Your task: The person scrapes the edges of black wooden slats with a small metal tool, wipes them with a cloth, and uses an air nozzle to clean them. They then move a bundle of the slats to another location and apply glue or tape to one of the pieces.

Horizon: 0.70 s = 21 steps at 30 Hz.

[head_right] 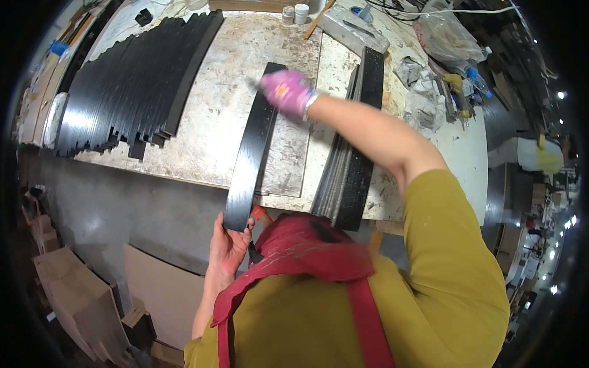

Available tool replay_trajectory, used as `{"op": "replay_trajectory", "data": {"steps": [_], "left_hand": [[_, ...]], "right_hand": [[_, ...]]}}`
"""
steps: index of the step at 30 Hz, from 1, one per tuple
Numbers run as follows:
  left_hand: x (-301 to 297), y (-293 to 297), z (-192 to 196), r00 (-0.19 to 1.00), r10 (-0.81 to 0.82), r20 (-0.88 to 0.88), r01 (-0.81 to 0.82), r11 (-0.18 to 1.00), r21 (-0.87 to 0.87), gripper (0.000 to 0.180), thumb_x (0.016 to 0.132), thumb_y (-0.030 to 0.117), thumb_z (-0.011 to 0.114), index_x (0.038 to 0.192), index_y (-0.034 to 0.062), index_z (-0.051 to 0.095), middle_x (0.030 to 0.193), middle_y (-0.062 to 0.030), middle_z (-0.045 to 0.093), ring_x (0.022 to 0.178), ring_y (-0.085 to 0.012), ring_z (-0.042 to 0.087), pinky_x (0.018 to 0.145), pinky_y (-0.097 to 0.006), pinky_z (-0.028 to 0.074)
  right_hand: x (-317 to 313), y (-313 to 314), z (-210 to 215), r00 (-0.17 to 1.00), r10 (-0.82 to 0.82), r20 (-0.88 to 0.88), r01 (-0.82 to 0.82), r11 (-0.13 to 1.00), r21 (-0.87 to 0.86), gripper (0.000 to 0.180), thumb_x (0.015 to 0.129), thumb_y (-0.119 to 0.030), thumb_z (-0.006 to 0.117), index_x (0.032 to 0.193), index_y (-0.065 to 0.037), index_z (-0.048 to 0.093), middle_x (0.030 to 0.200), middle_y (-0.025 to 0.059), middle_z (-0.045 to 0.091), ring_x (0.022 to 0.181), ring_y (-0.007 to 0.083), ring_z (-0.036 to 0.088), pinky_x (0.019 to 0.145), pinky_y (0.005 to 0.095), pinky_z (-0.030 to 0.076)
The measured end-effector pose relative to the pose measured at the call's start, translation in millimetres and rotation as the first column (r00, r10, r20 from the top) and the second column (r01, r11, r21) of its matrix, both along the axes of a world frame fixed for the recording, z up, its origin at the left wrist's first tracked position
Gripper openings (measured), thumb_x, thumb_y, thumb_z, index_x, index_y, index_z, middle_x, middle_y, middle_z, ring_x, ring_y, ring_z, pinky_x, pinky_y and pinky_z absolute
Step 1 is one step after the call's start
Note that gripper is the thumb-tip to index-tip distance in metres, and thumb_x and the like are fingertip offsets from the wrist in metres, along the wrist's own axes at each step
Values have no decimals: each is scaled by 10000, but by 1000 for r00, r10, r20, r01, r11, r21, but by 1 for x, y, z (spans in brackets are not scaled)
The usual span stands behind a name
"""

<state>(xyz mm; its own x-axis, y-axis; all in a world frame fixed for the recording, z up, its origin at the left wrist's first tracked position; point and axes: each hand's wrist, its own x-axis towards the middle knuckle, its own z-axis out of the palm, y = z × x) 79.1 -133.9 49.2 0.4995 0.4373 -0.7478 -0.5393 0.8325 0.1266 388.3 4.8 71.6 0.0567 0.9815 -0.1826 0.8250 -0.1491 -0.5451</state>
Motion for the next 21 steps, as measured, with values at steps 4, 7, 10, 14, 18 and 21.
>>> {"op": "replay_trajectory", "data": {"steps": [4, 7, 10, 14, 18, 21], "left_hand": [[-12, 19, -3, 998, -39, -45, 38, 999, -31, 394, 981, 349, 364, 1140, 12, 493, 1013, -112, 605, 838, -243, 618, 675, -270, 557], [-18, 24, 2, 996, -34, -80, 28, 997, -65, 387, 980, 345, 375, 1132, 10, 497, 1002, -111, 610, 837, -233, 621, 691, -268, 556], [-27, 27, -6, 996, -83, -26, 82, 996, -31, 377, 979, 333, 383, 1137, 12, 500, 1030, -108, 608, 848, -226, 622, 715, -262, 551], [-26, 33, -18, 990, -118, 78, 118, 993, 1, 386, 977, 359, 388, 1137, 33, 520, 1069, -93, 614, 936, -235, 616, 786, -303, 520], [-38, 31, -28, 996, -82, 32, 83, 996, -19, 389, 977, 359, 384, 1142, 33, 519, 1082, -98, 614, 929, -234, 616, 784, -303, 521], [-39, 34, -26, 994, -105, -37, 104, 994, -10, 398, 979, 359, 369, 1151, 28, 507, 1044, -105, 611, 895, -213, 613, 723, -261, 545]], "right_hand": [[-44, -20, 8, 899, 419, 125, -436, 884, 170, 149, 845, -140, 447, 794, -74, 571, 618, 128, 564, 566, 278, 595, 524, 378, 500], [-87, -54, -7, 755, 586, 293, -649, 732, 209, 174, 876, -154, 444, 770, -78, 558, 597, 62, 555, 517, 199, 563, 493, 332, 487], [-31, 12, -3, 979, 58, 195, -40, 995, -94, 160, 887, -141, 422, 816, -80, 552, 542, 37, 508, 454, 159, 512, 435, 308, 452], [-13, 23, 6, 935, 164, 315, -108, 976, -188, 117, 877, -121, 460, 794, -89, 536, 692, 57, 560, 586, 159, 574, 479, 259, 489], [-77, -29, 4, 775, 525, 353, -515, 847, -128, 138, 791, -51, 484, 893, -70, 576, 777, 74, 584, 715, 205, 610, 572, 341, 521], [-9, 28, 6, 844, 56, 533, -4, 995, -98, 129, 785, -24, 507, 896, -32, 570, 723, 132, 608, 660, 258, 613, 596, 369, 525]]}}
